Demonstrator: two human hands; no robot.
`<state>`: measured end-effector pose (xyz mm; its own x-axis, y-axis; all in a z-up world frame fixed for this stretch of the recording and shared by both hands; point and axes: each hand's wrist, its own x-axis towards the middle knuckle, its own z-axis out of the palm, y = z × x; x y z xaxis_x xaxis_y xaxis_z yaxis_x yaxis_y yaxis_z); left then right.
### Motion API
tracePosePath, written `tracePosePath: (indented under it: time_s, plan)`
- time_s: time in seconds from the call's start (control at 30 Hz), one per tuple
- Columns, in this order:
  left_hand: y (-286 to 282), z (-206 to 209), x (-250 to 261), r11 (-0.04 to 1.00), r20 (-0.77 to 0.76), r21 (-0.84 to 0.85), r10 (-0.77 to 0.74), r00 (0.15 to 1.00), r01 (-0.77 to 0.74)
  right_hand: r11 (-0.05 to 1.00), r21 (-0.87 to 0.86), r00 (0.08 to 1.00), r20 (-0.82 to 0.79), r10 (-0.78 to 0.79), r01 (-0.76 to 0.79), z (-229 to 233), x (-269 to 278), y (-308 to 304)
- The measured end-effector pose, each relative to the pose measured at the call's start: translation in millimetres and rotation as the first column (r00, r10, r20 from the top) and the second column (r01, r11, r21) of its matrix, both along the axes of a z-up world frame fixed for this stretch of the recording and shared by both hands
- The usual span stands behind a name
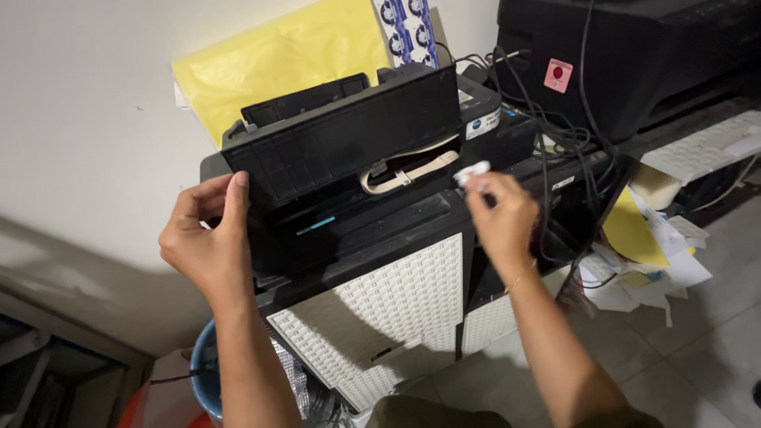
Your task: The person wipes the exterior of a black printer and a white printer cover with a white cloth. They move a smartphone and paper aside to access the printer, then wipe the top, sides, and front of the printer and the cover, and finally wipe the inside of the printer's paper tray.
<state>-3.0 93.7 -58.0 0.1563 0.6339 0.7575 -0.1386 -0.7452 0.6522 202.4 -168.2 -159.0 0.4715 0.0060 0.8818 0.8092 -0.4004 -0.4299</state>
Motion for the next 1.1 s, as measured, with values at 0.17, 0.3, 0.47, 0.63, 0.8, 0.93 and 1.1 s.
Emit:
tracePosePath:
  time_s: [0.17, 0.3, 0.47, 0.63, 0.8, 0.93, 1.1]
  plan:
    - [0.2, 3.1, -0.3, 0.999, 0.021, -0.025, -0.046, 0.999, 0.047, 0.998, -0.003, 0.990, 0.133, -0.054, 0.055, 9.2, -13.4, 19.5]
    - [1.7, 3.0, -0.6, 0.999, 0.018, -0.014, -0.030, 0.999, 0.030, 0.977, -0.195, 0.996, 0.010, -0.087, 0.087, 16.8, -12.2, 13.5]
    - [3.8, 3.7, 0.2, 1.000, -0.001, -0.024, 0.014, 1.000, -0.014, 0.957, -0.246, 0.986, -0.014, -0.165, 0.156, 23.7, -15.9, 6.4]
    - [4.8, 3.0, -1.1, 0.999, -0.030, -0.019, 0.041, 0.999, -0.041, 0.944, -0.266, 0.981, 0.049, -0.187, 0.194, 23.7, -21.2, 29.0]
    - [2.6, 4.9, -2.0, 0.999, -0.005, -0.041, -0.010, 1.000, 0.010, 0.934, -0.303, 0.979, -0.005, -0.202, 0.191, 22.0, -23.6, 27.1]
    - [1.5, 5.3, -1.0, 1.000, 0.001, -0.018, 0.000, 1.000, 0.000, 0.946, -0.216, 0.969, 0.118, -0.219, 0.240, 20.6, -22.2, 36.9]
    - [2.7, 5.9, -1.7, 0.999, -0.004, -0.034, -0.002, 1.000, 0.002, 0.920, -0.374, 0.971, -0.153, -0.186, 0.117, 22.1, -24.7, 31.5]
